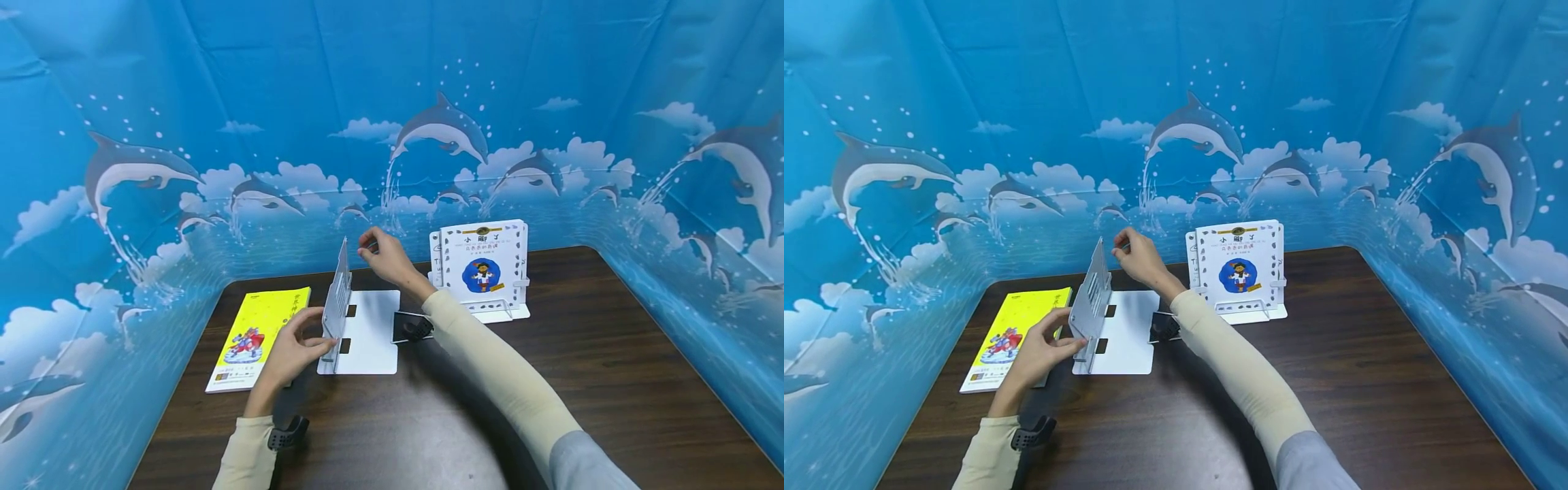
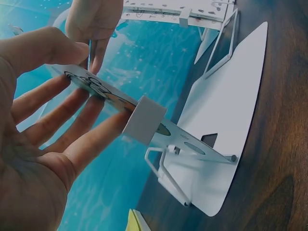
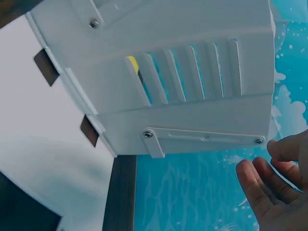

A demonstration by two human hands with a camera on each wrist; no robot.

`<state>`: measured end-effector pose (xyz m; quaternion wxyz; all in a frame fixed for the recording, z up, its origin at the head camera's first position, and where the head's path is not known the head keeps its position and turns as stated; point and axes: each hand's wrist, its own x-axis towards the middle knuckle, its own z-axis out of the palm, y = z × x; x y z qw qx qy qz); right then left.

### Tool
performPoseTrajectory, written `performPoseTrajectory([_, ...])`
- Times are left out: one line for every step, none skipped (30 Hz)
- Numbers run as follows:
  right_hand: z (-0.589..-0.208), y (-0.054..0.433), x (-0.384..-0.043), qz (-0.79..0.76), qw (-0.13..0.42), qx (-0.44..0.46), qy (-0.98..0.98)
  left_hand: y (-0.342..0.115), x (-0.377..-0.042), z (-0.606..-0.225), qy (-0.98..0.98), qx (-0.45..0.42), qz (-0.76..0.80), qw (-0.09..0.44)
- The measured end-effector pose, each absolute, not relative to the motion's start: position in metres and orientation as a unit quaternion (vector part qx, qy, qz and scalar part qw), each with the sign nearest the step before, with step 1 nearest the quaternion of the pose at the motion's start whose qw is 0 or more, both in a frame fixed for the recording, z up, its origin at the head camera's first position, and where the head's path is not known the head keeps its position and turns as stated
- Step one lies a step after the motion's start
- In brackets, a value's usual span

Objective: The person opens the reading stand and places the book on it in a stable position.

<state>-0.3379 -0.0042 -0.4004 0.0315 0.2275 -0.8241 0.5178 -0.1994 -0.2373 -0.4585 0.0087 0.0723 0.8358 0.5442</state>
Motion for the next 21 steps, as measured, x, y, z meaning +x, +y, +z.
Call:
performPoseTrajectory([-0.4, -0.005, -0.34, 0.52, 0.028, 0.225, -0.824, -0.238, -0.199, -0.459, 0.835, 0.074, 0.545, 0.008])
performPoseTrajectory([-0.4, -0.006, -0.342, 0.521, 0.023, 0.224, -0.823, -0.238, -0.199, -0.459, 0.833, 0.076, 0.547, 0.007])
performPoseTrajectory([-0.399, -0.007, -0.343, 0.521, 0.018, 0.224, -0.824, -0.239, -0.199, -0.459, 0.832, 0.078, 0.55, 0.007])
performPoseTrajectory([-0.4, -0.007, -0.344, 0.524, 0.012, 0.226, -0.821, -0.239, -0.199, -0.459, 0.83, 0.081, 0.551, 0.007])
performPoseTrajectory([-0.4, -0.008, -0.346, 0.526, 0.006, 0.228, -0.819, -0.239, -0.199, -0.459, 0.829, 0.082, 0.553, 0.007])
performPoseTrajectory([-0.401, -0.008, -0.348, 0.53, 0.0, 0.232, -0.816, -0.239, -0.2, -0.459, 0.829, 0.084, 0.553, 0.005])
performPoseTrajectory([-0.403, -0.008, -0.349, 0.534, -0.007, 0.234, -0.812, -0.239, -0.2, -0.459, 0.828, 0.085, 0.554, 0.003])
performPoseTrajectory([-0.403, -0.008, -0.35, 0.536, -0.013, 0.237, -0.81, -0.239, -0.2, -0.459, 0.83, 0.086, 0.552, 0.0])
performPoseTrajectory([-0.404, -0.008, -0.351, 0.537, -0.018, 0.24, -0.808, -0.239, -0.2, -0.459, 0.831, 0.087, 0.549, -0.005])
performPoseTrajectory([-0.405, -0.008, -0.351, 0.539, -0.023, 0.244, -0.806, -0.239, -0.2, -0.46, 0.834, 0.086, 0.545, -0.01])
performPoseTrajectory([-0.406, -0.008, -0.352, 0.537, -0.024, 0.247, -0.806, -0.24, -0.2, -0.46, 0.837, 0.084, 0.541, -0.015])
performPoseTrajectory([-0.406, -0.008, -0.353, 0.537, -0.026, 0.249, -0.806, -0.24, -0.2, -0.461, 0.839, 0.083, 0.537, -0.021])
performPoseTrajectory([-0.407, -0.008, -0.353, 0.536, -0.027, 0.249, -0.806, -0.241, -0.2, -0.461, 0.841, 0.081, 0.534, -0.025])
performPoseTrajectory([-0.407, -0.008, -0.353, 0.537, -0.025, 0.25, -0.806, -0.241, -0.2, -0.462, 0.843, 0.08, 0.532, -0.029])
performPoseTrajectory([-0.408, -0.008, -0.354, 0.541, -0.026, 0.248, -0.803, -0.242, -0.2, -0.462, 0.843, 0.08, 0.531, -0.032])
performPoseTrajectory([-0.408, -0.008, -0.354, 0.545, -0.023, 0.245, -0.801, -0.242, -0.199, -0.462, 0.844, 0.079, 0.529, -0.035])
performPoseTrajectory([-0.409, -0.008, -0.354, 0.548, -0.019, 0.239, -0.801, -0.242, -0.199, -0.462, 0.844, 0.082, 0.529, -0.038])
performPoseTrajectory([-0.409, -0.007, -0.354, 0.552, -0.015, 0.233, -0.801, -0.243, -0.199, -0.461, 0.843, 0.084, 0.529, -0.04])
performPoseTrajectory([-0.409, -0.007, -0.354, 0.555, -0.011, 0.227, -0.8, -0.244, -0.199, -0.462, 0.844, 0.086, 0.528, -0.042])
performPoseTrajectory([-0.41, -0.007, -0.354, 0.557, -0.006, 0.221, -0.801, -0.244, -0.2, -0.462, 0.845, 0.086, 0.526, -0.044])
performPoseTrajectory([-0.41, -0.006, -0.354, 0.557, -0.002, 0.216, -0.802, -0.245, -0.2, -0.462, 0.846, 0.085, 0.524, -0.047])
